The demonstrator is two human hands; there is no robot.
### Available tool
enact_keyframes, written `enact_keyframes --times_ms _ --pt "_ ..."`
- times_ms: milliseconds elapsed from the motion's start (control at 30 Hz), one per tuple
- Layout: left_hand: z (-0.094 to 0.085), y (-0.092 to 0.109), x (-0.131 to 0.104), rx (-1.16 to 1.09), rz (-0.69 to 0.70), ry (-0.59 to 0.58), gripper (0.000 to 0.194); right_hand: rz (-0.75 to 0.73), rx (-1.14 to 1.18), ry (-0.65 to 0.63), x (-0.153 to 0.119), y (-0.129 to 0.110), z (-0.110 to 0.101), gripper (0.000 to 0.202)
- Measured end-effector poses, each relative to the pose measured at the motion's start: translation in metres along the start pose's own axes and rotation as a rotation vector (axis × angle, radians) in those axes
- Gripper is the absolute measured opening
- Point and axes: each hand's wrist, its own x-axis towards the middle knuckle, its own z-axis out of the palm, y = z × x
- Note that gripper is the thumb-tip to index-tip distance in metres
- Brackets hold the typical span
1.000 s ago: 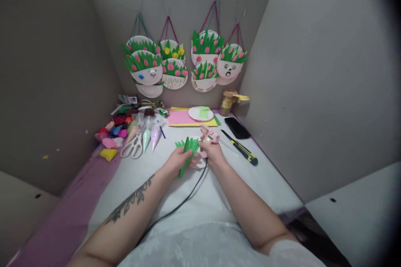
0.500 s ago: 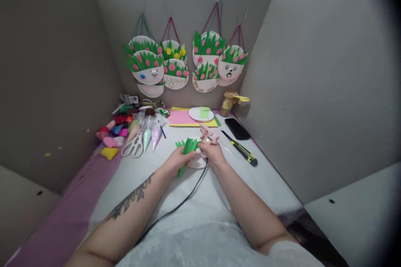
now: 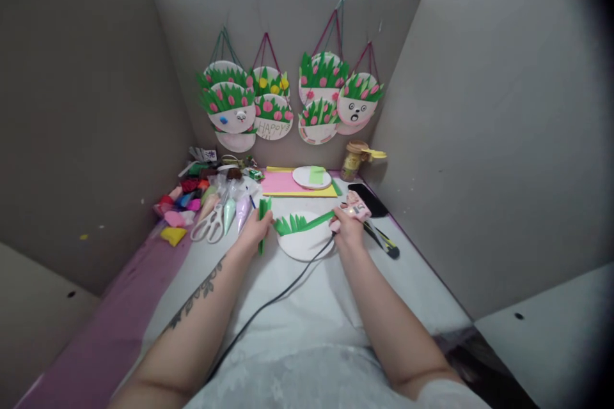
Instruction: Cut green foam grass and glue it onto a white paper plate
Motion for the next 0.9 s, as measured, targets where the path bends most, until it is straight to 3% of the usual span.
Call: enact_keyframes --times_ms 100,200,300,367,467,533,667,767,900 --pt "-0.009 -0.003 0.022 0.174 0.142 0.147 0.022 0.046 -0.01 -0.051 -0.005 0.004 0.002 0.048" --pt "-0.015 -0.005 0.034 0.253 0.283 0.186 0.038 0.098 -0.02 -0.097 -0.014 0.005 0.006 0.048" --pt "-0.016 -0.001 0.032 0.291 0.394 0.211 0.04 0.124 -0.032 -0.116 -0.022 0.004 0.009 0.047" --pt "-0.011 0.002 0.022 0.304 0.388 0.116 0.034 0.12 -0.058 -0.151 -0.027 0.003 0.01 0.045" --pt "0.005 0.002 -0.001 0.253 0.236 -0.276 0.037 0.086 -0.118 -0.228 -0.034 0.006 0.01 0.042" --pt "0.017 0.0 -0.016 0.248 0.157 -0.45 0.038 0.063 -0.166 -0.255 -0.038 0.009 0.01 0.041" --pt "0.026 -0.005 -0.028 0.352 0.198 -0.452 0.03 0.055 -0.218 -0.266 -0.038 0.01 0.01 0.039" --pt "0.021 -0.005 -0.023 0.355 0.233 -0.387 0.025 0.049 -0.211 -0.243 -0.026 0.004 0.007 0.036" --pt "0.015 -0.007 -0.015 0.244 0.167 -0.28 0.017 0.097 -0.232 -0.158 -0.006 -0.002 0.0 0.033"
